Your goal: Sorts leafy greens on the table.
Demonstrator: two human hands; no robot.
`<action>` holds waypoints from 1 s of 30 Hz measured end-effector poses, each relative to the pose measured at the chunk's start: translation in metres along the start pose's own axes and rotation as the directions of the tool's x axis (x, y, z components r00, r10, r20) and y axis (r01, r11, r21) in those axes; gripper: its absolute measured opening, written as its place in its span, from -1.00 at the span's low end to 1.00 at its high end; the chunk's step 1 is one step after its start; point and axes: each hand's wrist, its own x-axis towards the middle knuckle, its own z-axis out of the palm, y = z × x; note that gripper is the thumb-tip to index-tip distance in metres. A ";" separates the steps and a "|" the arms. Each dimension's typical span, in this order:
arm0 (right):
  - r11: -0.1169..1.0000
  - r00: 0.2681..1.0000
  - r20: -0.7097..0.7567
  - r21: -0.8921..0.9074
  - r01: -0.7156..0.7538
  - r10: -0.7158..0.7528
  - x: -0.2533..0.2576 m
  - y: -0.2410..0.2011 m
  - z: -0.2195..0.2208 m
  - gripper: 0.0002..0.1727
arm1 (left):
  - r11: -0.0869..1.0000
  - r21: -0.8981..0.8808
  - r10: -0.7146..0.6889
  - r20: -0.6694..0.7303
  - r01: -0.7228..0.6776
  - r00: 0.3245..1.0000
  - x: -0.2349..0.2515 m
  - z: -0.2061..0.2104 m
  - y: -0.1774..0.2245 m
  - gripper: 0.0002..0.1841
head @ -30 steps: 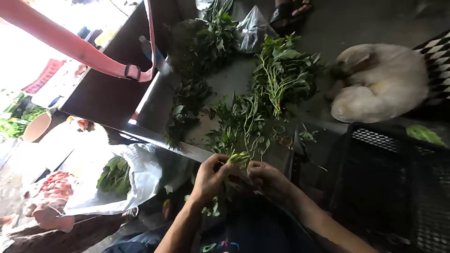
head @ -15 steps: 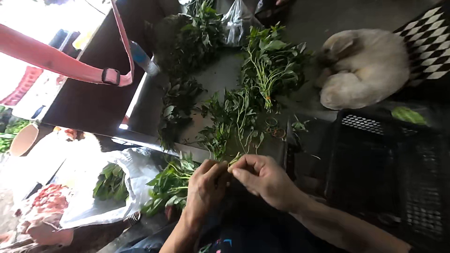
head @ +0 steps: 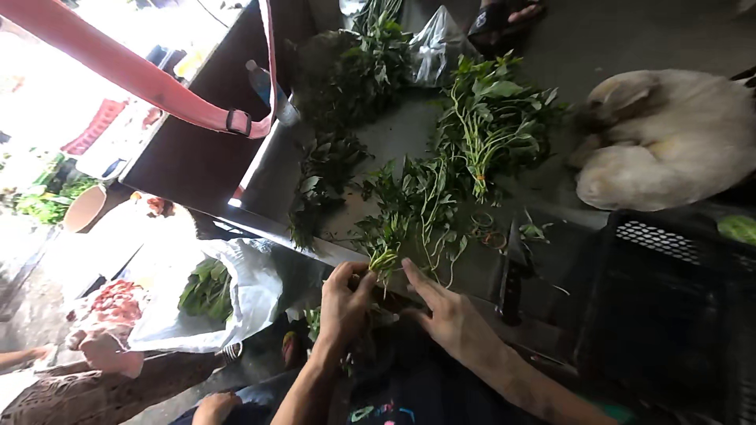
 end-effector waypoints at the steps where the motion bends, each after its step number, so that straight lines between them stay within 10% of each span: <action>1: 0.992 0.993 0.001 -0.028 0.120 -0.120 0.004 0.000 0.000 -0.21 | 0.998 0.020 -0.063 0.045 0.062 0.997 0.003 -0.003 0.000 -0.80; 5: 0.881 0.881 0.081 -0.043 0.471 -0.467 0.024 0.015 -0.002 -0.51 | 0.984 0.133 -0.155 0.313 0.118 0.937 0.008 -0.016 0.008 -0.76; 10: 0.882 0.885 0.080 0.166 0.441 -0.458 0.048 0.048 -0.010 -0.78 | 0.995 -0.065 0.104 0.567 -0.081 0.817 0.002 -0.026 -0.002 -0.68; 16: 0.851 0.914 0.179 0.462 0.248 -0.364 0.040 0.042 -0.002 -0.72 | 0.974 -0.192 0.210 0.547 -0.122 0.811 -0.008 -0.014 -0.014 -0.62; 23: 0.813 0.923 0.311 0.583 0.004 -0.228 0.023 0.035 0.000 -0.52 | 0.994 0.068 0.070 0.183 -0.083 0.981 -0.006 -0.013 -0.009 -0.67; 30: 0.066 0.836 0.548 0.834 -0.548 0.022 0.024 0.051 0.018 -0.77 | 0.912 -0.404 0.164 0.192 -0.075 0.967 -0.012 0.003 -0.013 -0.76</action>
